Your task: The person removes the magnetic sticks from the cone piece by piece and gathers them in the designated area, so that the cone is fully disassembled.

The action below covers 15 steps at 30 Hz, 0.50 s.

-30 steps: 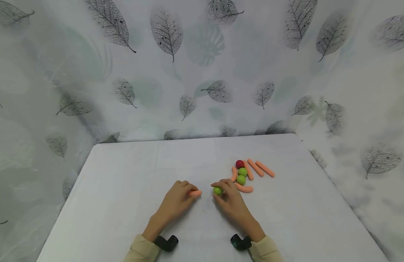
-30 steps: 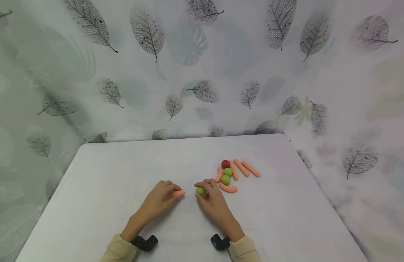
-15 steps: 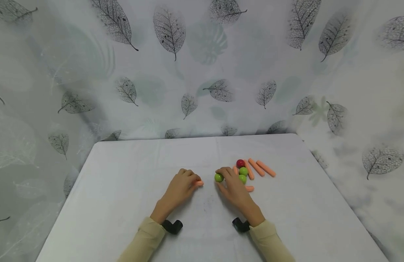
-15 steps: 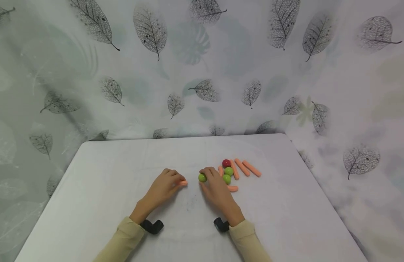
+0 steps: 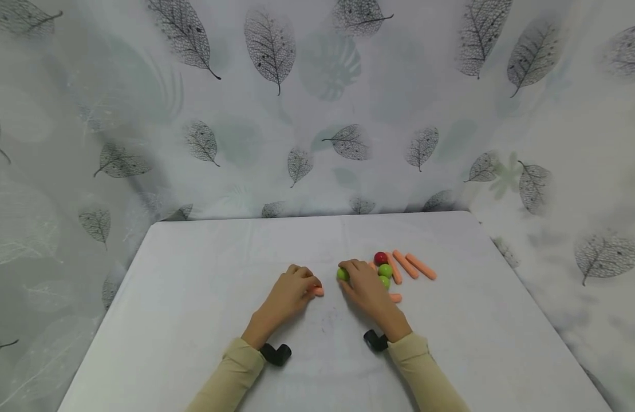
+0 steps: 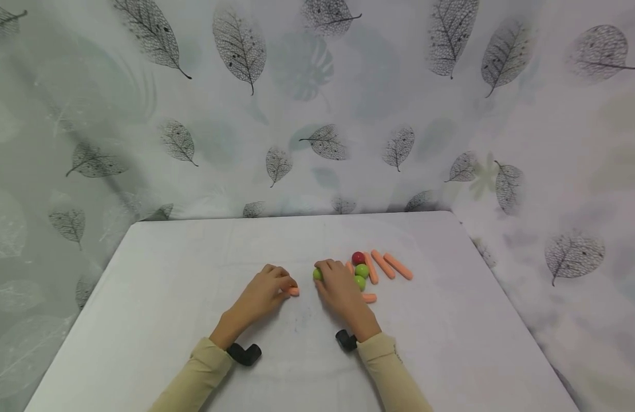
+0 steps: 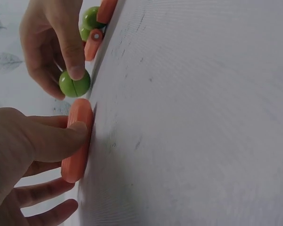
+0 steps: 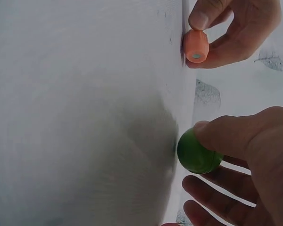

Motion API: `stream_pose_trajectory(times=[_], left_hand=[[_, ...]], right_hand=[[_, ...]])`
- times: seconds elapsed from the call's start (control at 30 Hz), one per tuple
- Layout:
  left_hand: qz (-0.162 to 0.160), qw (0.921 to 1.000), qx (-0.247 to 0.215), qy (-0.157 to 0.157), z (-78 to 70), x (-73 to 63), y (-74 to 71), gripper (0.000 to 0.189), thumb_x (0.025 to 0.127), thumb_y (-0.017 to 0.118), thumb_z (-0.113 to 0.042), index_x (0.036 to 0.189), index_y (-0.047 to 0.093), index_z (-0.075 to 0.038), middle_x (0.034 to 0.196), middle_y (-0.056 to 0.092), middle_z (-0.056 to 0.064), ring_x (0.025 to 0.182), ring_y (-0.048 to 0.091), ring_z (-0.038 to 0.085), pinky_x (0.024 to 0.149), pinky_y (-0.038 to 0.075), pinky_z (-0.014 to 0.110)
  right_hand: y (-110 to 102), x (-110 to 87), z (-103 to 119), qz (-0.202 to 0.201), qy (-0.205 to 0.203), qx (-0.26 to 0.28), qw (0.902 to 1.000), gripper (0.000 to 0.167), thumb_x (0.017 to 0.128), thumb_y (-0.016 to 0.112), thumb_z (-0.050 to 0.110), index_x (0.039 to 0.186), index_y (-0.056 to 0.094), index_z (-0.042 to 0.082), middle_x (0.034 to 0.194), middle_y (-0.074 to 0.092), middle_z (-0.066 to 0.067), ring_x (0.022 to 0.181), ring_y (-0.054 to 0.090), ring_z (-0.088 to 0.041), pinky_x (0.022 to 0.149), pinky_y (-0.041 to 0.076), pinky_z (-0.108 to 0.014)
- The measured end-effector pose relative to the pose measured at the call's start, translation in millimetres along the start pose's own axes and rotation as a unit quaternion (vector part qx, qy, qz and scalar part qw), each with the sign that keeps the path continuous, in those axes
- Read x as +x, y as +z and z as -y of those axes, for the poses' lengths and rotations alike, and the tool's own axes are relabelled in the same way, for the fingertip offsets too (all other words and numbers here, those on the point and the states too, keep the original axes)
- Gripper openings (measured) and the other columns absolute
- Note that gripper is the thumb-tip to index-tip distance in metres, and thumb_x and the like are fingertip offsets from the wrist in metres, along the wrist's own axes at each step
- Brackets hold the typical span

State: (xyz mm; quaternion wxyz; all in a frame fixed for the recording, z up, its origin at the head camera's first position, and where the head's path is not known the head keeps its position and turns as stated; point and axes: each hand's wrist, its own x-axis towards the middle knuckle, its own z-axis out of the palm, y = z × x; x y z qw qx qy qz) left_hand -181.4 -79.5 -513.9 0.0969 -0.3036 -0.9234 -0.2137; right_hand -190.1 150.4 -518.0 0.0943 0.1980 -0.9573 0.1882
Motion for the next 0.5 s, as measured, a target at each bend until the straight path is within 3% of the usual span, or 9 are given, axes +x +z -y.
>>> stream_pose_trajectory(times=[0.27, 0.5], left_hand=[[0.011, 0.9997, -0.003, 0.019, -0.9, -1.8, -5.6, 0.029, 0.09, 0.081, -0.011, 0.118, 0.074, -0.013, 0.118, 0.07, 0.006, 0.116, 0.063, 0.033, 0.086, 0.056, 0.05], [0.042, 0.9988, -0.002, -0.025, 9.8, -12.3, -25.5, 0.038, 0.095, 0.076, -0.016, 0.132, 0.067, -0.015, 0.133, 0.066, 0.008, 0.131, 0.058, 0.034, 0.098, 0.053, 0.054]], right_hand=[[-6, 1.1, -1, 0.035, 0.004, -0.009, 0.9993, 0.041, 0.095, 0.077, 0.02, 0.131, 0.064, 0.005, 0.127, 0.07, -0.012, 0.115, 0.067, -0.03, 0.097, 0.057, -0.044], [-34, -11.8, -9, 0.045, 0.019, 0.005, 0.9988, 0.045, 0.097, 0.076, 0.022, 0.136, 0.062, 0.006, 0.135, 0.067, -0.012, 0.126, 0.063, -0.031, 0.104, 0.054, -0.048]])
